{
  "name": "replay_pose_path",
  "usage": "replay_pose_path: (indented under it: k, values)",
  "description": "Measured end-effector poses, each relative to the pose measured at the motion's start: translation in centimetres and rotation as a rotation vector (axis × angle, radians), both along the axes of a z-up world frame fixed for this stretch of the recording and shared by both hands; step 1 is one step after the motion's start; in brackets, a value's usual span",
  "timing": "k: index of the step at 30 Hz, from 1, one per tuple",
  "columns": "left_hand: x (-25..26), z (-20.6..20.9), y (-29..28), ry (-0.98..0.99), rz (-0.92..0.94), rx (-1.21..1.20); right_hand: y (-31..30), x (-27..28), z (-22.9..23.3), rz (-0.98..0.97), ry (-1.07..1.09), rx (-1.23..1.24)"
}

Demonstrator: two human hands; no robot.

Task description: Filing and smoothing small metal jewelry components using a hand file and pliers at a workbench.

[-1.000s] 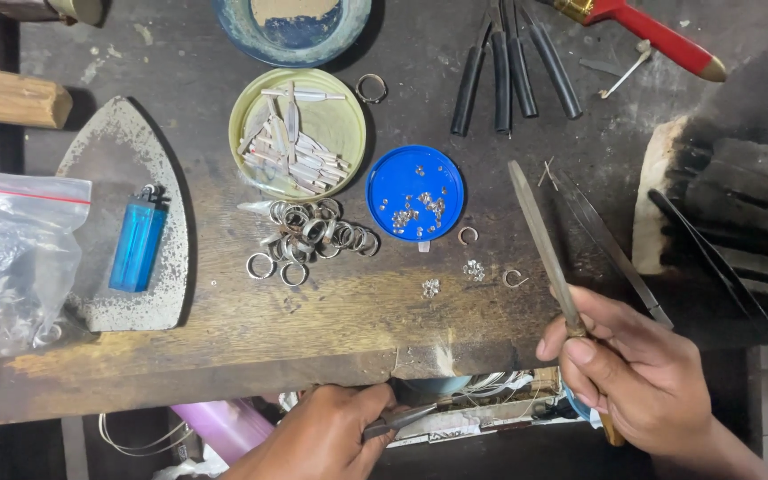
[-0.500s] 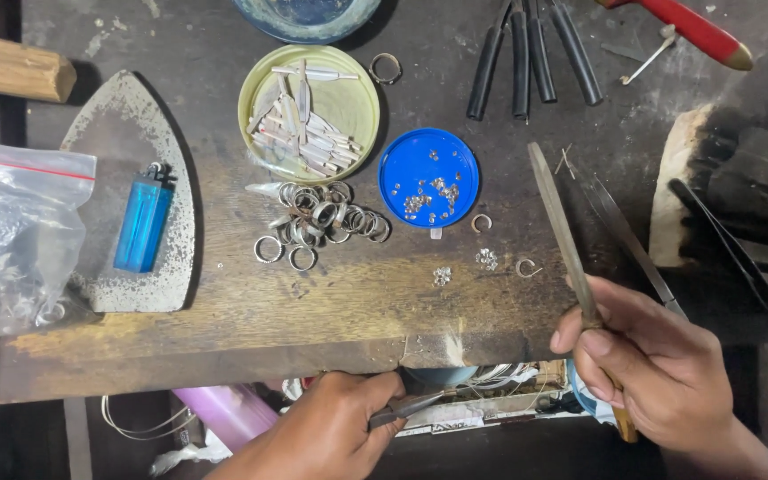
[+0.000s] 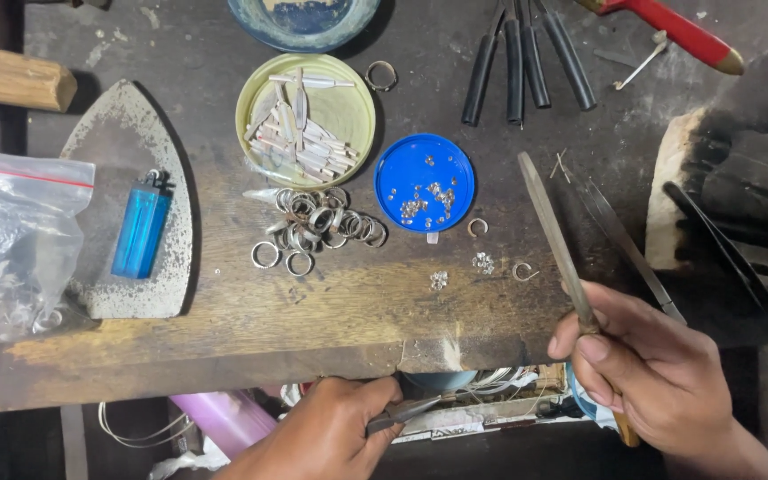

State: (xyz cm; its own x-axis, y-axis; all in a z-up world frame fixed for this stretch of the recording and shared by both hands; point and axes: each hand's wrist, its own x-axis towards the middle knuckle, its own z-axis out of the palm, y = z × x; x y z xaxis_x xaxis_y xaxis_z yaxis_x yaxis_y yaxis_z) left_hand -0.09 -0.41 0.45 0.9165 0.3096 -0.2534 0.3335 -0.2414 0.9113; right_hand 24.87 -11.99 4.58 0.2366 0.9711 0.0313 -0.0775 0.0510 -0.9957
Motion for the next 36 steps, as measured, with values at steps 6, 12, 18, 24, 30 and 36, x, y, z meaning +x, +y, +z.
replay_pose_path:
  k: [6,12,18,24,30,36]
  values:
    - [0.4,0.9,0.0,0.016,-0.002,-0.010,-0.1,0.1,-0.1,0.013,0.016,0.035]
    - [0.3,1.1,-0.2,0.125,-0.024,0.099,-0.4,-0.2,-0.3,-0.022,-0.076,0.030]
    - [0.3,0.7,-0.7,0.133,-0.016,0.156,-0.8,0.1,-0.8,0.000,-0.125,0.031]
    - [0.2,0.4,-0.8,0.092,-0.018,0.178,-0.4,-0.1,-0.5,-0.012,-0.086,0.039]
    - [0.4,0.7,-0.5,0.134,-0.017,0.133,-0.6,-0.2,-0.8,-0.001,-0.035,0.079]
    - [0.3,0.4,-0.7,0.124,-0.041,0.144,-0.7,-0.1,-0.7,0.005,-0.014,0.073]
